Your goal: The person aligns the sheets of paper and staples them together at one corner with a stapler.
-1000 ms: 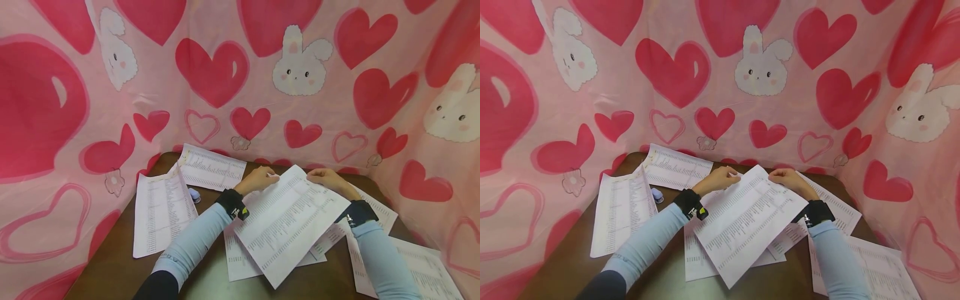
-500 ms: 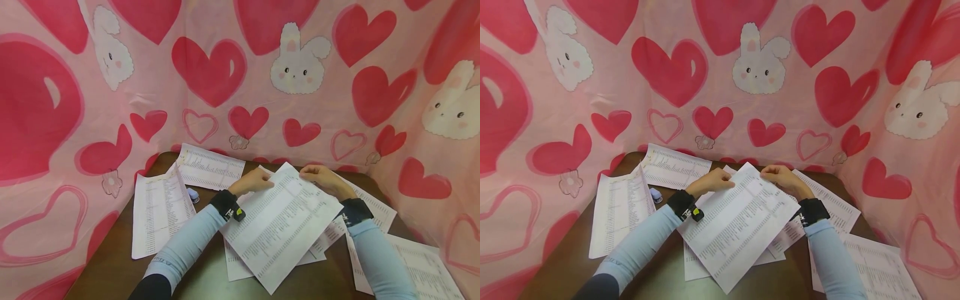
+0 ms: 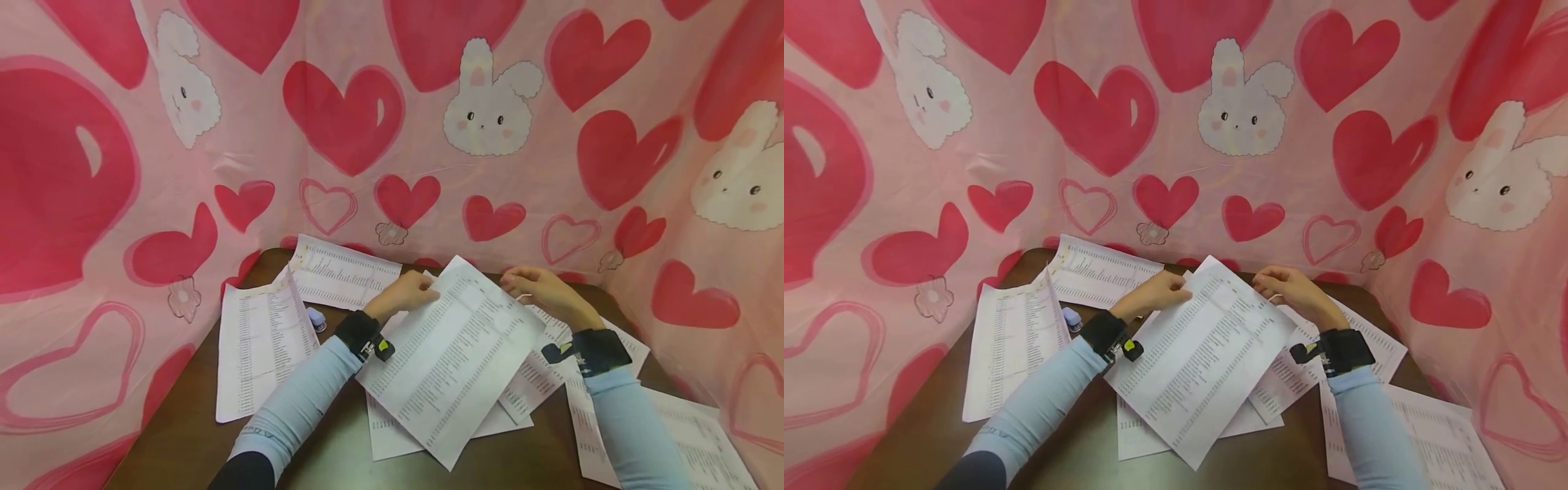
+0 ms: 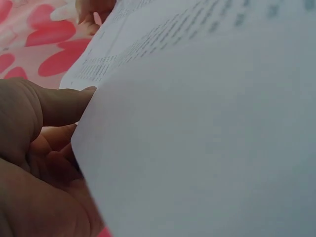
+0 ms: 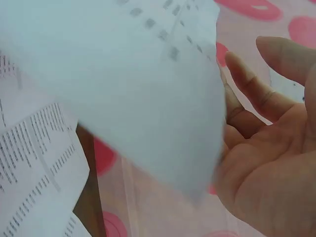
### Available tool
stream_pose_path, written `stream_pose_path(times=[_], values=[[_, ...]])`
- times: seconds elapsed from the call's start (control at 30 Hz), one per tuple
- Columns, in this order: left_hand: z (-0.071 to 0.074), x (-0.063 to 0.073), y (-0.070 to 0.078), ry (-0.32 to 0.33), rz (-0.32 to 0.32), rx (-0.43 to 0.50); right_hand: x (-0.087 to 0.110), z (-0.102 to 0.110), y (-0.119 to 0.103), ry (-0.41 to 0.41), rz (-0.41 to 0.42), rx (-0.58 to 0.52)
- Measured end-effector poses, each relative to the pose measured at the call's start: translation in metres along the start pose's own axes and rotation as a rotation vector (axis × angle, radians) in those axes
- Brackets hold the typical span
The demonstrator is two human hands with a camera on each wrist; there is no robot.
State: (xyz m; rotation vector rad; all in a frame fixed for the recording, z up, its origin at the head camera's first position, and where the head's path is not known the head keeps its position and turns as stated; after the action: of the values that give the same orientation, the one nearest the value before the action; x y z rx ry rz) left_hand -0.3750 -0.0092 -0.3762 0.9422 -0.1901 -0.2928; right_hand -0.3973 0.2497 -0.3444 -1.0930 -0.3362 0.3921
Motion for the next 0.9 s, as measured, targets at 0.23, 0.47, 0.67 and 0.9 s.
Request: stream_pose_path(times=[0.23, 0.47, 0.67, 0.9], values=[[0.019, 0.006, -0.004, 0.065, -0.014, 0.084, 0.011, 0.012, 0.010, 0.030, 0.039, -0.031], [0.040, 0.011, -0.015, 0.157, -0.008, 0.100, 0.012, -0.001, 0.020, 0.010, 0.032, -0.111], [0.054, 0.015, -0.021, 0.231, -0.017, 0.131, 0.003, -0.019, 0.013, 0.000, 0.056, -0.163], [0.057, 0.018, -0.017, 0.193, -0.043, 0.154, 0.000, -0.023, 0.010, 0.109, 0.061, -0.218]])
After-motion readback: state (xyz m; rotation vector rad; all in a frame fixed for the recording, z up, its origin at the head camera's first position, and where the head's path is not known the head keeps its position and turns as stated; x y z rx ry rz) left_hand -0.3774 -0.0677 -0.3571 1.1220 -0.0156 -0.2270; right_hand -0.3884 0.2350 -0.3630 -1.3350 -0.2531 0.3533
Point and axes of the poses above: each hand's wrist, its own x-axis away from the middle knuckle, its own z-axis out of the back of the hand, y = z × x, the point moved 7 cm from there along -x, towards the middle knuckle, and after that the axes turned 1 degree about -x, right-handed, at the moved point
